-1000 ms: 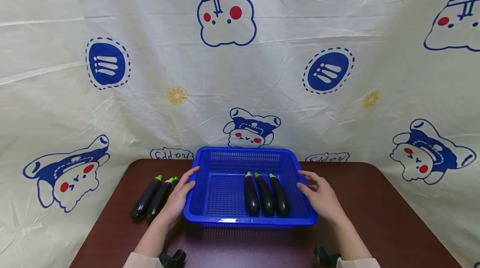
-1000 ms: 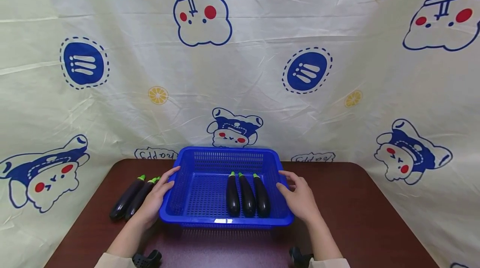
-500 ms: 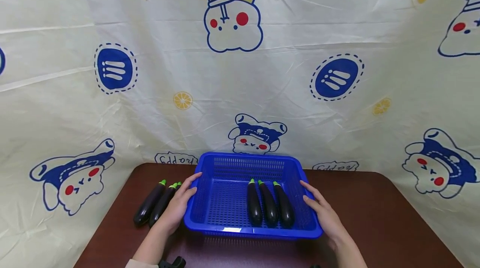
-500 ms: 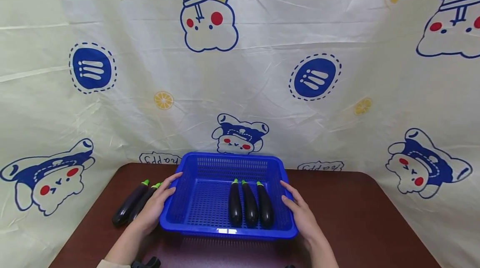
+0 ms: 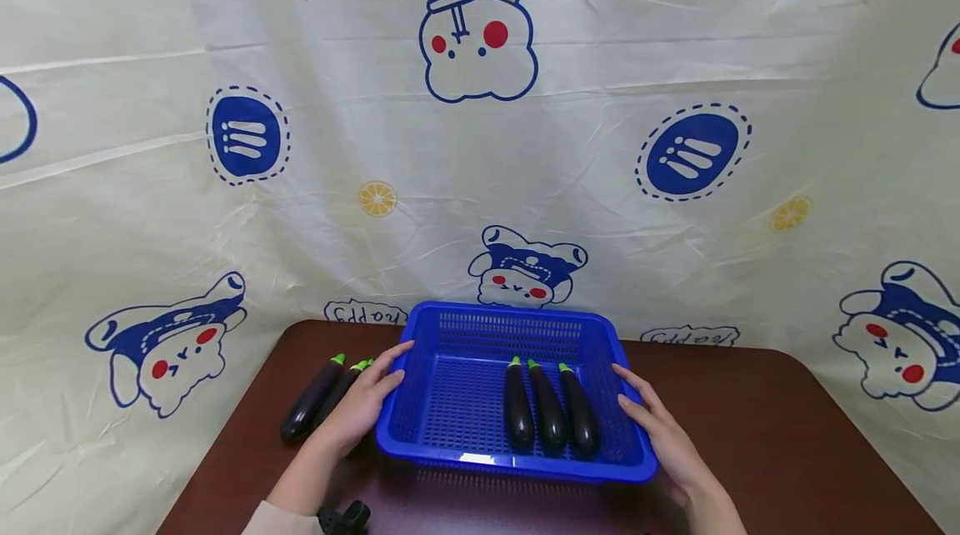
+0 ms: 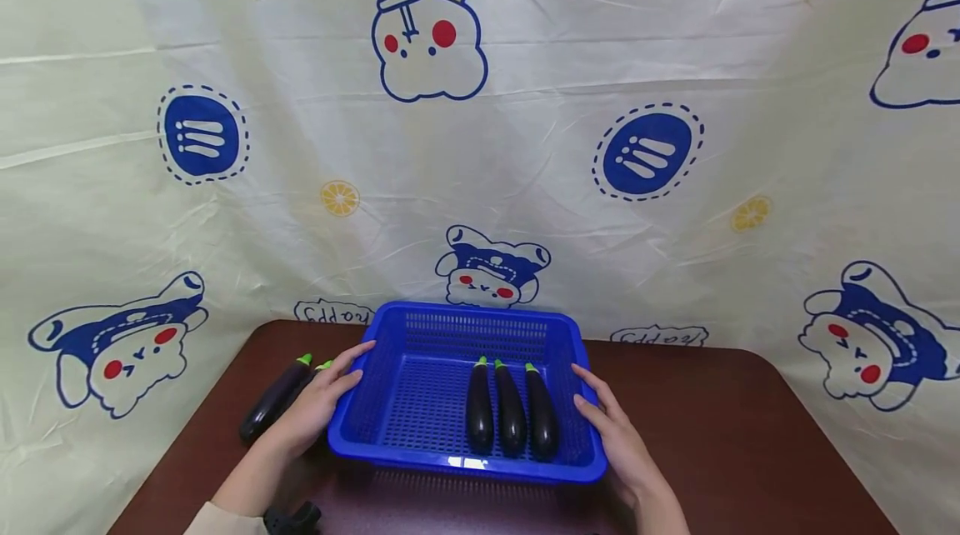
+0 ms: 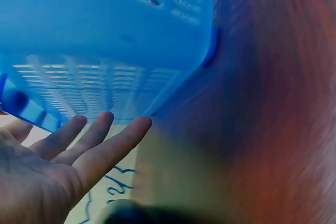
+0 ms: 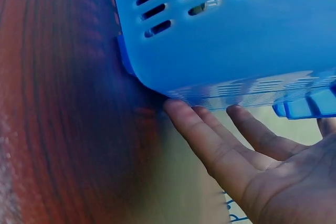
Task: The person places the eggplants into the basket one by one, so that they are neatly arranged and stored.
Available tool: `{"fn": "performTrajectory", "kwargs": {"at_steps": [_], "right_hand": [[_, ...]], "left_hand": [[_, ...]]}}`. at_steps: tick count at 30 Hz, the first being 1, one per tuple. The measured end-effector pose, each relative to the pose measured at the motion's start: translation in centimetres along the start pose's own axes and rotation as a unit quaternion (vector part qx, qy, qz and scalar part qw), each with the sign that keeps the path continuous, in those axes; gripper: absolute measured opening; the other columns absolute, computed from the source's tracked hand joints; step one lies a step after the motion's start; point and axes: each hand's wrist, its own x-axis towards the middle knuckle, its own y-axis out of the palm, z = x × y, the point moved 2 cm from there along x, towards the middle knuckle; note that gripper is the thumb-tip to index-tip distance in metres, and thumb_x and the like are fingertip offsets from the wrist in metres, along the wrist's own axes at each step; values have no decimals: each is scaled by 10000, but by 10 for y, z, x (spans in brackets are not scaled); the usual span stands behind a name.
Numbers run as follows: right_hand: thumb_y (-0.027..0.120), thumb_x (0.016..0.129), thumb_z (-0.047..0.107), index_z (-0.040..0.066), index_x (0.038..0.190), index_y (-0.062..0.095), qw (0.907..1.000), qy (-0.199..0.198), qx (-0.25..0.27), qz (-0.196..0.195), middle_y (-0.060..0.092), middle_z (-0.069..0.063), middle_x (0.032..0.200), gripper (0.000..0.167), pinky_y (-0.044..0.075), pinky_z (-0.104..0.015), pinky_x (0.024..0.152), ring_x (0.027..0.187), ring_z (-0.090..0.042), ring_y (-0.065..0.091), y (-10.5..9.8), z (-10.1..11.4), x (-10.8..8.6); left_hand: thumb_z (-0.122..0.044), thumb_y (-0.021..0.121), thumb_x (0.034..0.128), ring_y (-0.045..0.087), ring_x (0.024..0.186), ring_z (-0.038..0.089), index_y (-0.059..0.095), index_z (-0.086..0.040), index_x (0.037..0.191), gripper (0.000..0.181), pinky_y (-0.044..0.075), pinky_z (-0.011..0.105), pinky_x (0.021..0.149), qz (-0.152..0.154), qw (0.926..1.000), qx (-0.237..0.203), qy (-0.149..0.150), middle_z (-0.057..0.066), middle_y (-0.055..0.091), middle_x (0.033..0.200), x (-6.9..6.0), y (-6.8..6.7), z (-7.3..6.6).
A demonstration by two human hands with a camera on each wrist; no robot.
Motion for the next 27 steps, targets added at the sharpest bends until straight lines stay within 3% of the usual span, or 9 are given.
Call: {"fn": "performTrajectory", "kwargs": {"at_steps": [6,10,13,15,18,21,24,27], "right_hand": [[444,1095,471,386,1630,214,10000,-57,-40,1,188,-114,1691,589,576,-518,931,1251,-313,602,-2,-1,-1],[444,1095,472,387,1631,220,9999,-100,-39,2,203,-109,1685,587,577,-517,927,1260,-323,595,-1,0,-2],[447,1094,472,386,1630,225,9999,-103,-43,26,210,-107,1683,587,577,-507,926,1259,-319,595,-1,0,-1],[450,1093,469,382,1630,228,9999,-120,-58,43,206,-107,1685,587,576,-502,929,1262,-319,590,0,0,-1],[456,1092,466,375,1627,241,9998,-166,-77,22,202,-108,1686,584,576,-506,929,1272,-333,580,0,-1,-1],[456,1093,462,369,1627,248,9997,-211,-106,-10,198,-109,1687,581,575,-513,932,1284,-346,570,0,0,0],[455,1093,460,369,1625,253,9996,-209,-180,-45,199,-99,1685,576,574,-500,933,1286,-344,567,-1,0,0],[460,1091,460,365,1623,260,9995,-209,-204,-73,202,-88,1681,576,571,-491,936,1289,-340,562,0,0,0]], "left_hand": [[-185,487,1099,681,1147,295,422,-176,1570,475,611,453,826,183,9974,698,48,228,476,1529,4,-11,-18],[-173,537,1076,704,1105,282,517,-116,1484,412,606,426,819,84,9856,1652,352,206,586,1430,6,-25,-30],[-169,599,1040,709,1061,266,620,-98,1354,323,582,424,846,-202,9617,2675,562,157,681,1302,5,-36,-37],[-159,636,1011,699,1038,261,667,-98,1265,263,560,447,859,-328,9413,3293,664,133,715,1219,4,-42,-40],[-148,679,971,679,1008,254,704,-103,1162,198,536,463,874,-403,9148,3952,734,113,731,1122,2,-48,-43],[-145,714,936,658,905,219,707,-85,1130,203,529,423,796,-347,8977,4345,646,78,710,992,1,-50,-46],[-154,744,916,605,788,178,691,-69,1135,240,497,383,723,-241,8841,4654,347,36,666,882,1,-48,-45],[-177,772,902,620,783,197,670,-53,1150,296,512,405,721,-97,8652,5012,117,54,678,898,-1,-45,-43]]}}
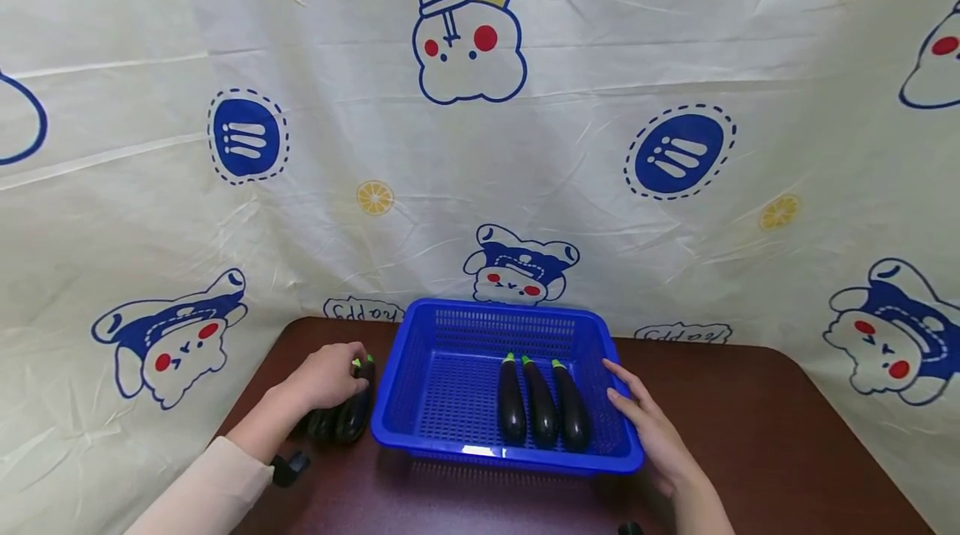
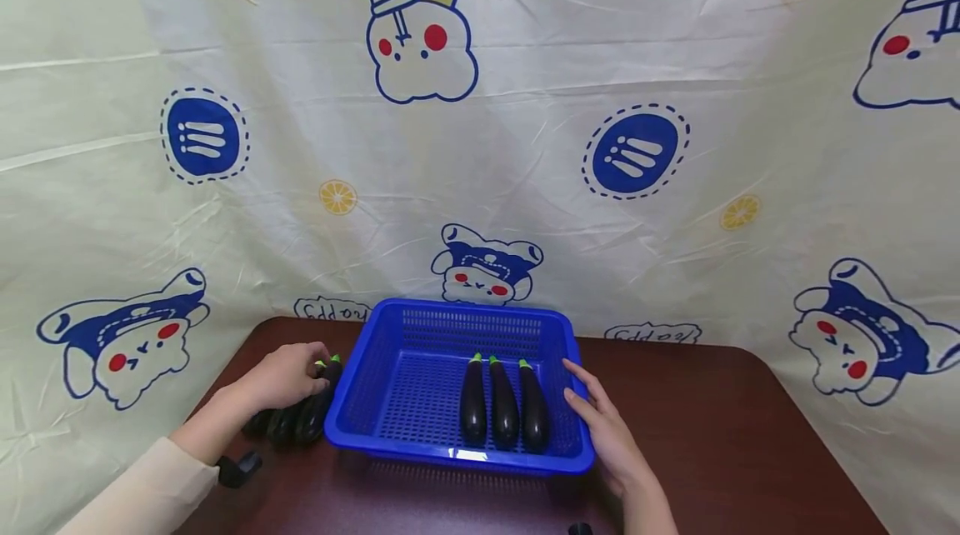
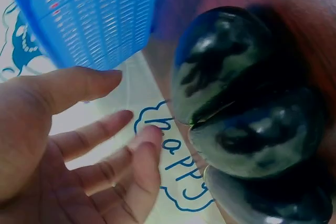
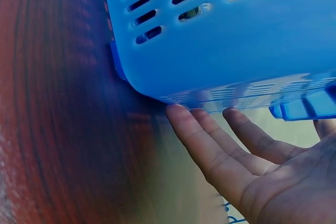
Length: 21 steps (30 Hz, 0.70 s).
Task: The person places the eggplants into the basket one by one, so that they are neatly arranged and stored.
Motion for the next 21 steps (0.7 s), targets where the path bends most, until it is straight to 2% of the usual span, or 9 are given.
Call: {"fn": "performTrajectory", "kwargs": {"at_steps": [4,10,21], "right_hand": [[460,1092,456,359,1622,260,10000,-54,18,-22,200,-98,1683,574,569,-492,939,1303,-344,549,-1,0,-2],[476,1088,445,356,1616,282,9999,-121,-1,0,239,-108,1681,569,570,-491,941,1339,-369,531,4,-1,1],[498,1082,420,344,1591,339,9997,-210,51,-152,258,-115,1685,538,564,-508,955,1377,-418,503,1,0,-5]], "left_hand": [[-209,801,876,671,871,261,654,-49,1100,312,542,466,773,104,9984,540,98,95,706,957,0,8,-6],[-251,822,848,649,764,220,609,-78,958,296,526,426,695,-6,9960,889,83,56,662,823,-4,16,-6],[-320,830,830,707,782,333,633,-1,1153,495,564,469,675,-147,9933,1150,-10,175,713,890,4,30,-9]]}}
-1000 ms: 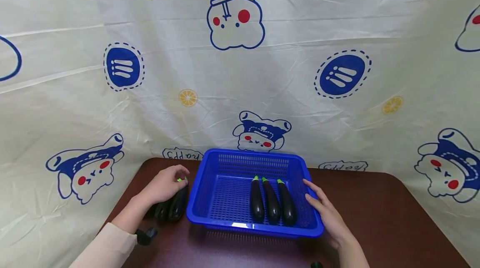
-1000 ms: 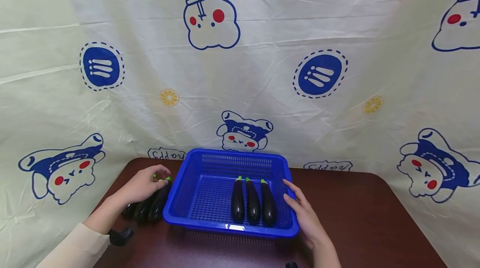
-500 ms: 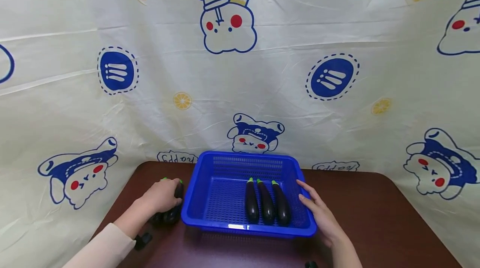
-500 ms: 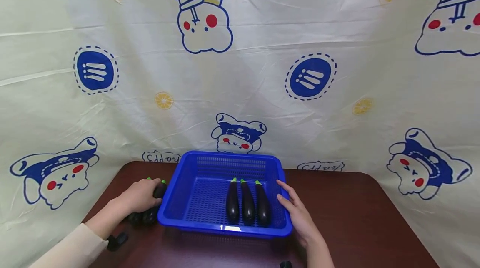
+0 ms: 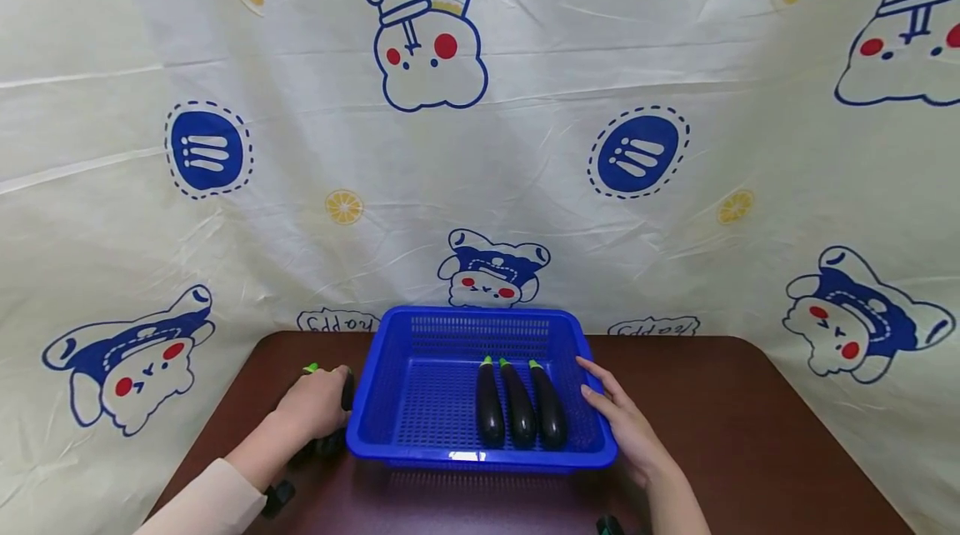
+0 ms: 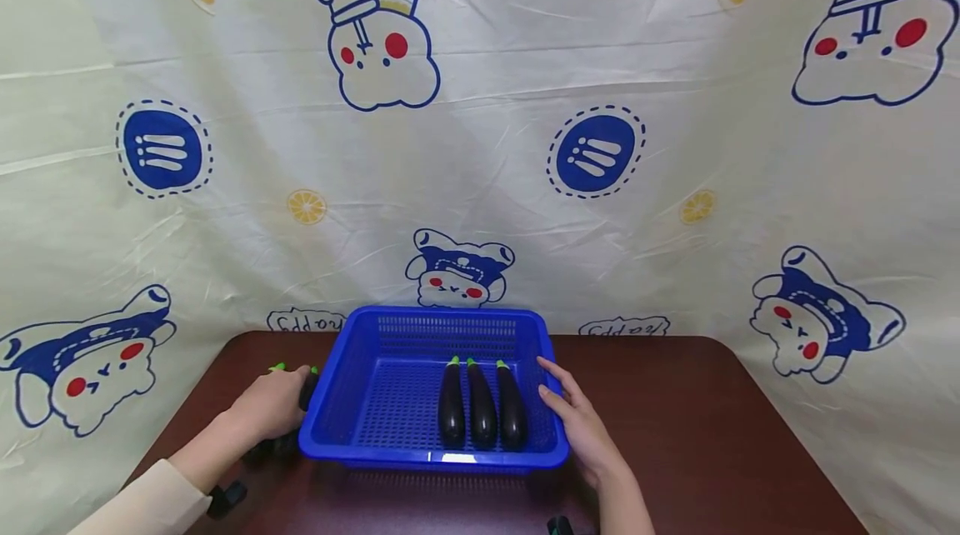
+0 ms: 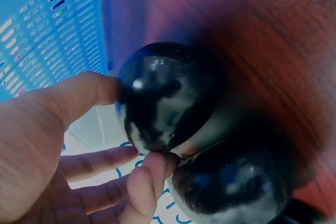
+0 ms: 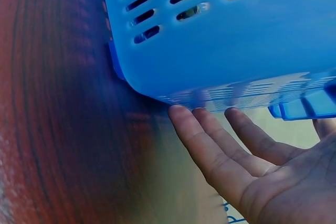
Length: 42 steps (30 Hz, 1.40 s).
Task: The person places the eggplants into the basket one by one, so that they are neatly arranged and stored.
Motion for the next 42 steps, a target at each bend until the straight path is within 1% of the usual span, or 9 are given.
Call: {"fn": "performTrajectory", "kwargs": {"at_steps": [4,10,17,20,24,30,33,37,42], "right_hand": [[496,1084,414,344,1589,341,10000,-2,-13,-14,259,-115,1684,533,563,-511,957,1387,-426,493,0,-1,-1],[488,1089,407,351,1588,343,10000,20,-10,5,255,-111,1687,523,561,-506,962,1395,-425,486,-1,-2,-1],[493,1084,420,369,1580,354,10000,-3,-47,33,274,-112,1679,518,571,-501,934,1367,-417,514,0,0,1],[492,1085,417,359,1584,349,10000,15,-15,39,278,-115,1676,522,568,-498,941,1360,-410,518,0,0,1],[491,1086,416,347,1588,344,10000,16,19,-24,278,-117,1673,528,566,-508,946,1357,-409,518,-1,-1,0],[490,1084,424,348,1591,337,10000,-12,-50,-1,267,-120,1677,534,563,-501,952,1370,-411,506,0,-1,1],[498,1081,425,351,1589,341,10000,-4,-50,11,274,-110,1675,537,565,-488,950,1362,-398,515,-1,-1,2],[506,1077,431,351,1589,340,10000,-6,-45,42,271,-101,1678,545,565,-478,950,1355,-388,521,-1,-1,3],[501,1078,434,349,1588,338,10000,-4,-30,24,266,-109,1678,542,568,-494,944,1354,-402,519,-1,0,2]], "left_hand": [[-307,814,816,704,765,336,623,-13,1159,491,554,465,643,-56,9999,53,-108,175,714,884,1,2,0],[-321,811,818,710,834,349,556,42,1356,697,575,488,698,70,9995,-50,-316,200,733,995,2,0,0],[-314,810,772,687,781,343,579,22,1289,658,551,486,683,-159,9991,-283,-265,193,718,926,-2,-13,-2],[-356,828,784,694,799,342,578,24,1314,699,559,492,698,-103,9987,-406,-288,207,727,984,-2,-18,-3],[-430,858,779,707,845,343,565,40,1361,803,569,501,728,-23,9984,-485,-279,209,736,1060,-1,-28,-6],[-358,861,791,679,806,281,574,34,1338,732,556,461,710,123,9985,-431,-324,142,727,964,-1,-50,-10],[-321,857,807,701,923,343,567,19,1389,734,564,494,778,196,9987,-399,-249,184,732,1094,0,-62,-12],[-307,847,824,677,1087,431,586,-18,1407,701,553,543,864,229,9990,-345,-160,239,692,1261,1,-74,-17],[-307,828,844,664,1125,432,619,-23,1382,643,545,551,901,213,9993,-290,-133,237,690,1273,2,-84,-22]]}}
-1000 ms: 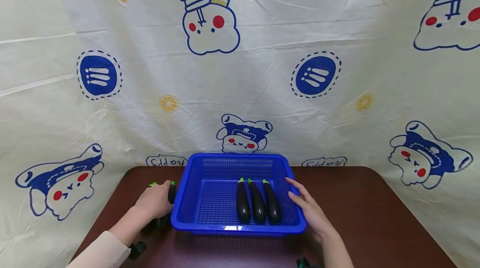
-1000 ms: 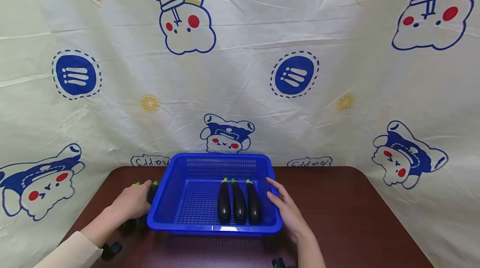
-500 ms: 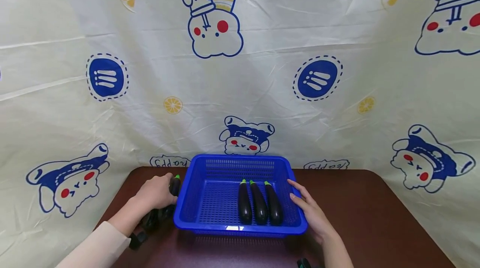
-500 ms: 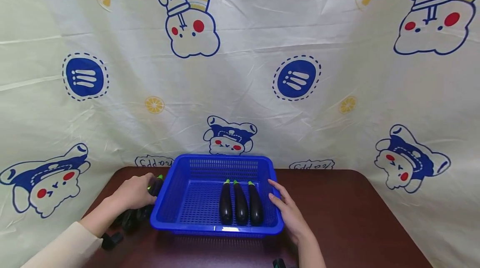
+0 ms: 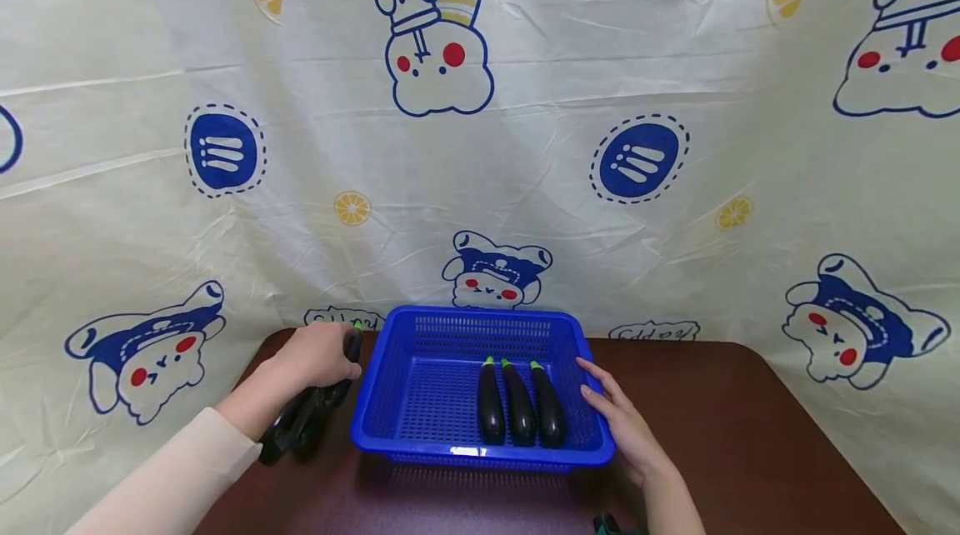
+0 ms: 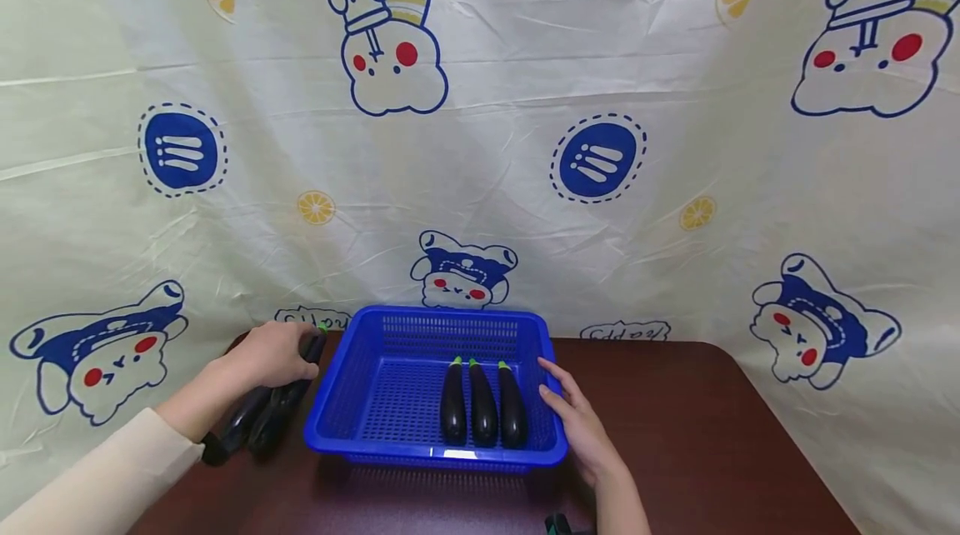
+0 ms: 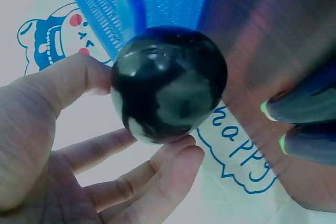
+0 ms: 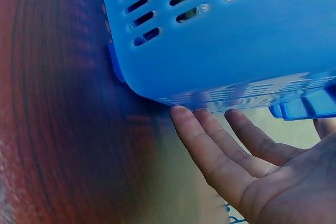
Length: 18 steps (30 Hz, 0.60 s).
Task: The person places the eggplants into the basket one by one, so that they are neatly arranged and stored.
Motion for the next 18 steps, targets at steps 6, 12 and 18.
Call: {"fn": "performTrajectory", "kwargs": {"at_steps": [6,12,18], "right_hand": [[499,1079,434,355,1587,344,10000,31,-20,-26,277,-110,1673,536,570,-489,935,1345,-390,527,0,0,-1],[499,1080,431,365,1584,346,10000,40,-42,-42,280,-108,1668,530,576,-482,922,1309,-375,551,-1,1,-1],[488,1087,418,358,1590,332,10000,42,23,19,271,-109,1671,530,568,-489,942,1323,-378,538,0,1,-1]], "left_hand": [[-325,800,872,614,1221,479,605,-37,1414,644,507,590,982,-38,9999,55,112,237,674,1325,0,-10,-13],[-315,785,882,626,1232,438,596,-51,1434,641,507,567,994,-89,9994,-63,332,201,678,1345,2,-14,-30],[-299,786,858,621,1244,440,619,-77,1420,627,503,566,994,-120,9986,-189,472,187,684,1344,2,-12,-46]]}}
